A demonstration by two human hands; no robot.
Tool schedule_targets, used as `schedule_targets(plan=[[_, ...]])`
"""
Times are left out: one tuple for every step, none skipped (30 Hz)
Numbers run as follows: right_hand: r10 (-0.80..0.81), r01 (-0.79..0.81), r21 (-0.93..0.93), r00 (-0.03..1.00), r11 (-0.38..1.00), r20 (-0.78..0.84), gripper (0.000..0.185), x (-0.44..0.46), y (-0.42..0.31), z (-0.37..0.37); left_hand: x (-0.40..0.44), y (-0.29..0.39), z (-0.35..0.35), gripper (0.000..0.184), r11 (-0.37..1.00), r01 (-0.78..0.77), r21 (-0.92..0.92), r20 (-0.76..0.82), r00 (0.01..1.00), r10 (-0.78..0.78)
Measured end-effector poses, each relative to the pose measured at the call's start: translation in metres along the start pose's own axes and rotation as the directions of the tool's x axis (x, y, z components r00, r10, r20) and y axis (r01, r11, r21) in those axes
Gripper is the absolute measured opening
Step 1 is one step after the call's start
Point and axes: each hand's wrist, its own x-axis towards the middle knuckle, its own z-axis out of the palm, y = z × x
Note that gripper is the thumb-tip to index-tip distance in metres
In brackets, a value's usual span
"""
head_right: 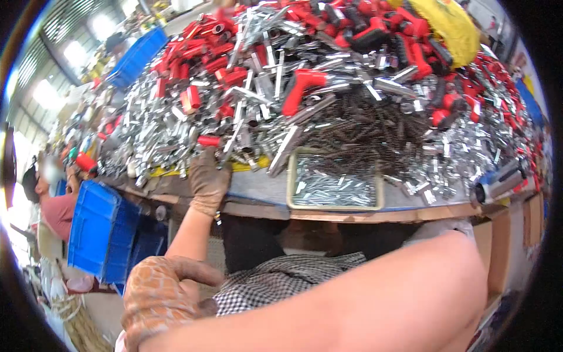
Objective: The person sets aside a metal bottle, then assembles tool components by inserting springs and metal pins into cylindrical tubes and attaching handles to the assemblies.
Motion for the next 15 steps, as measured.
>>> schedule_targets(plan=[[-0.003,0.004,-0.017,1.000,1.000,0.014,0.026,-0.004,0.003,-0.002,0.005,0.002,0.000,0.054,1.000,-0.012,-0.029,-0.006,1.000,0.012],[-0.021,0.022,-0.037,0.999,0.999,0.025,0.026,-0.006,0.006,-0.005,0.009,0.002,-0.007,0.050,0.997,-0.038,-0.062,0.088,0.995,0.043],[-0.047,0.049,-0.065,0.998,0.997,0.032,0.026,-0.006,0.007,-0.011,0.012,0.000,-0.012,0.046,0.995,-0.055,-0.087,0.175,0.982,0.070],[-0.081,0.085,-0.096,0.996,0.992,0.040,0.026,-0.004,0.006,-0.017,0.014,0.001,-0.012,0.046,0.995,-0.049,-0.086,0.159,0.985,0.062],[-0.120,0.125,-0.132,0.992,0.983,0.049,0.026,-0.003,0.001,-0.027,0.015,0.005,-0.009,0.041,0.999,-0.027,-0.046,0.201,0.979,0.036],[0.355,-0.295,0.532,0.935,0.794,-0.012,0.024,-0.019,0.011,-0.028,0.018,0.006,-0.004,0.036,1.000,-0.002,-0.003,0.235,0.972,0.002],[0.113,-0.067,0.357,0.988,0.932,-0.108,0.027,-0.006,0.030,0.001,0.012,0.002,0.004,0.030,0.997,-0.068,-0.037,0.020,0.997,0.068],[0.049,-0.008,0.137,0.953,0.991,-0.299,0.032,-0.009,0.042,0.009,0.014,0.003,0.005,0.027,0.995,-0.063,-0.082,-0.043,0.997,0.059],[0.095,-0.065,0.127,0.966,0.990,-0.242,0.039,-0.014,0.055,0.013,0.014,0.006,0.003,0.025,0.981,-0.060,-0.182,-0.122,0.992,0.038],[0.141,-0.121,0.114,0.973,0.986,-0.185,0.046,-0.019,0.065,0.006,0.013,0.011,-0.004,0.021,0.971,-0.109,-0.213,-0.213,0.975,0.062],[0.180,-0.142,0.129,0.915,0.982,-0.362,0.051,-0.023,0.074,0.015,0.014,0.012,-0.008,0.016,0.909,-0.032,-0.416,-0.045,0.999,0.014],[0.211,-0.153,0.151,0.825,0.977,-0.525,0.056,-0.025,0.084,0.029,0.008,0.012,0.006,0.033,0.870,-0.267,-0.415,-0.362,0.926,0.111],[0.230,-0.228,0.085,0.748,0.970,-0.623,0.060,-0.026,0.090,0.039,0.005,0.013,0.004,0.033,0.796,-0.230,-0.560,-0.235,0.965,0.114],[0.238,-0.307,0.034,0.658,0.951,-0.714,0.064,-0.026,0.098,0.048,0.007,0.024,-0.002,0.035,0.674,-0.322,-0.665,-0.302,0.941,0.152],[0.180,-0.318,-0.003,0.545,0.948,-0.819,0.064,-0.021,0.108,0.058,0.012,0.031,-0.027,0.037,0.628,-0.360,-0.690,-0.230,0.932,0.282]])
